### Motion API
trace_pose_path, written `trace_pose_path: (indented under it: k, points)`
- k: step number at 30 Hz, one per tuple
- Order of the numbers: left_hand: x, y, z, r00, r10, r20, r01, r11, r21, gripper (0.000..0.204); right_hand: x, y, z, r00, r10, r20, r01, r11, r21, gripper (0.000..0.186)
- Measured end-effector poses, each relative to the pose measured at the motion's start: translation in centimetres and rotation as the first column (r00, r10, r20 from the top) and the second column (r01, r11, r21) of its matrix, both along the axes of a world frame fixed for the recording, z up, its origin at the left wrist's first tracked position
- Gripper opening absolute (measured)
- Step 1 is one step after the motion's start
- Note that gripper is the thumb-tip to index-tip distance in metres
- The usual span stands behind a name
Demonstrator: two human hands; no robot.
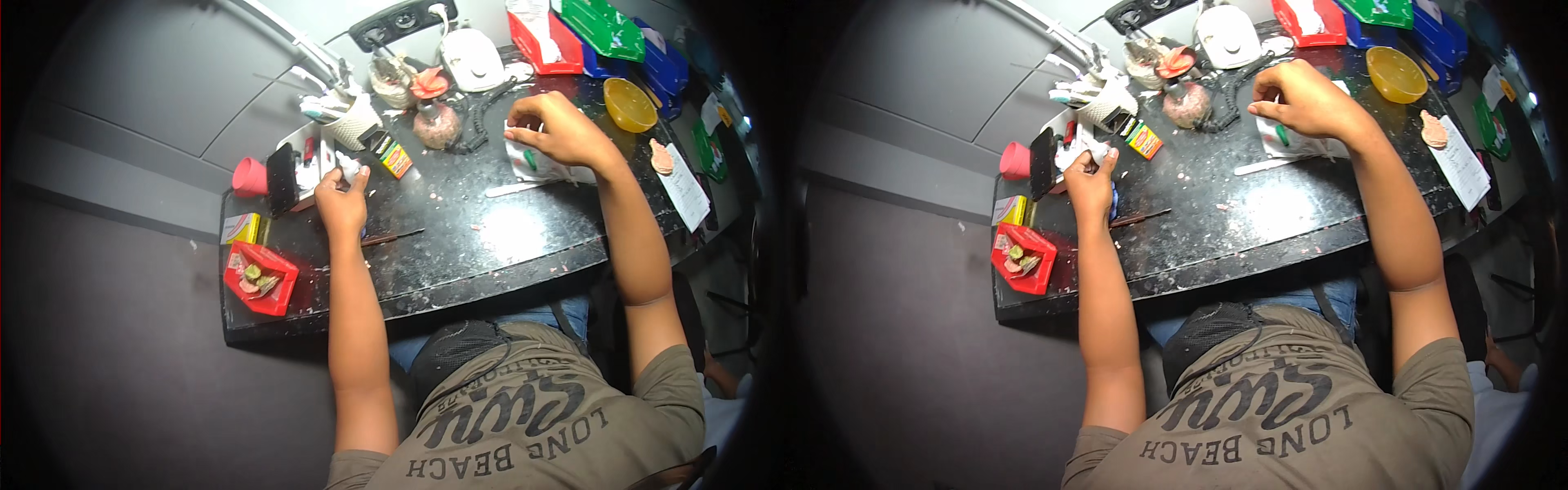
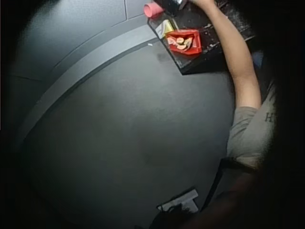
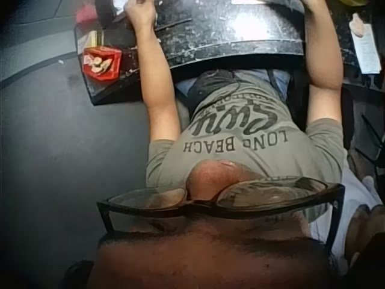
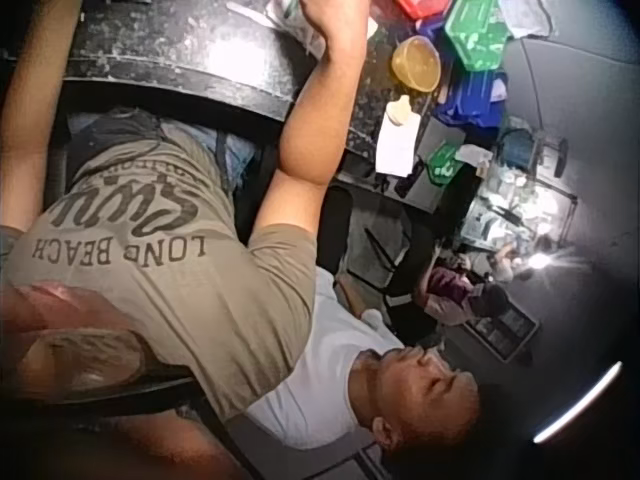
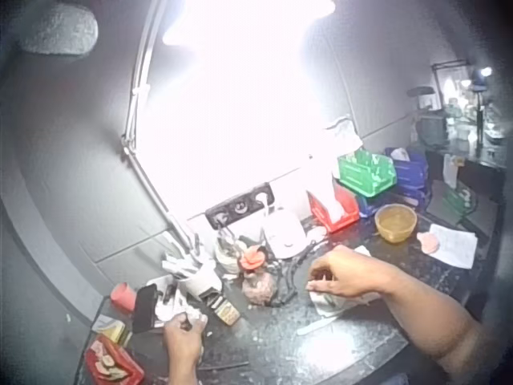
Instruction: The person applies adhesive from a bottle onto a small dental prosthetic piece, then uses a thin metal tool to spread the material over the surface before placing the item into a red tray.
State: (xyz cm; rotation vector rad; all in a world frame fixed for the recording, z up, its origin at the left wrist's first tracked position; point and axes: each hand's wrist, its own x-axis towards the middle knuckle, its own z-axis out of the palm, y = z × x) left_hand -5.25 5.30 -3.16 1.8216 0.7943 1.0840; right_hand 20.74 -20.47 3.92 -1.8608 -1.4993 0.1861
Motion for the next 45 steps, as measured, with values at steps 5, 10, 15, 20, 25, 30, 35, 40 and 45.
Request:
trace_pose_path:
  k: [5, 10, 15, 20, 25, 30, 35, 40, 45]
  points:
    - [0.9, -0.7, 0.2, 0.925, 0.120, -0.362, -0.063, 0.984, 0.165, 0.022, 1.1, -0.3, -0.1, 0.991, -0.120, 0.054, 0.123, 0.991, -0.045, 0.022]
    - [0.9, -0.8, -0.3, 0.780, 0.279, -0.560, -0.093, 0.937, 0.337, 0.033, 2.0, -0.5, -0.4, 0.987, -0.147, 0.066, 0.149, 0.988, -0.031, 0.023]
    - [0.3, -0.8, -0.4, 0.748, 0.279, -0.602, -0.110, 0.947, 0.302, 0.037, 2.8, -0.9, -0.5, 0.971, -0.208, 0.119, 0.212, 0.977, -0.017, 0.021]
    - [0.0, -1.5, 1.0, 0.694, 0.255, -0.673, -0.128, 0.964, 0.233, 0.037, 3.9, -2.0, -0.3, 0.887, -0.403, 0.226, 0.444, 0.878, -0.177, 0.019]
    - [-0.4, -1.1, 1.0, 0.692, 0.224, -0.687, -0.140, 0.974, 0.178, 0.039, 4.3, -0.9, -1.2, 0.829, -0.496, 0.256, 0.557, 0.707, -0.436, 0.020]
    - [-0.7, -0.7, 0.8, 0.729, 0.195, -0.657, -0.090, 0.978, 0.189, 0.042, 4.9, -0.3, -1.6, 0.806, -0.525, 0.272, 0.586, 0.650, -0.484, 0.027]
    - [-1.8, -1.0, 0.8, 0.870, 0.058, -0.489, -0.028, 0.997, 0.069, 0.038, 5.4, -0.5, -1.5, 0.807, -0.567, 0.162, 0.558, 0.647, -0.520, 0.032]
    - [-2.5, -0.7, 0.6, 0.866, 0.130, -0.483, -0.060, 0.986, 0.157, 0.049, 5.3, -0.3, -2.0, 0.806, -0.569, 0.161, 0.571, 0.680, -0.459, 0.034]
    - [-3.5, 0.9, -0.4, 0.840, 0.137, -0.525, -0.070, 0.987, 0.146, 0.043, 6.2, -0.2, -3.2, 0.818, -0.556, 0.145, 0.566, 0.734, -0.376, 0.020]
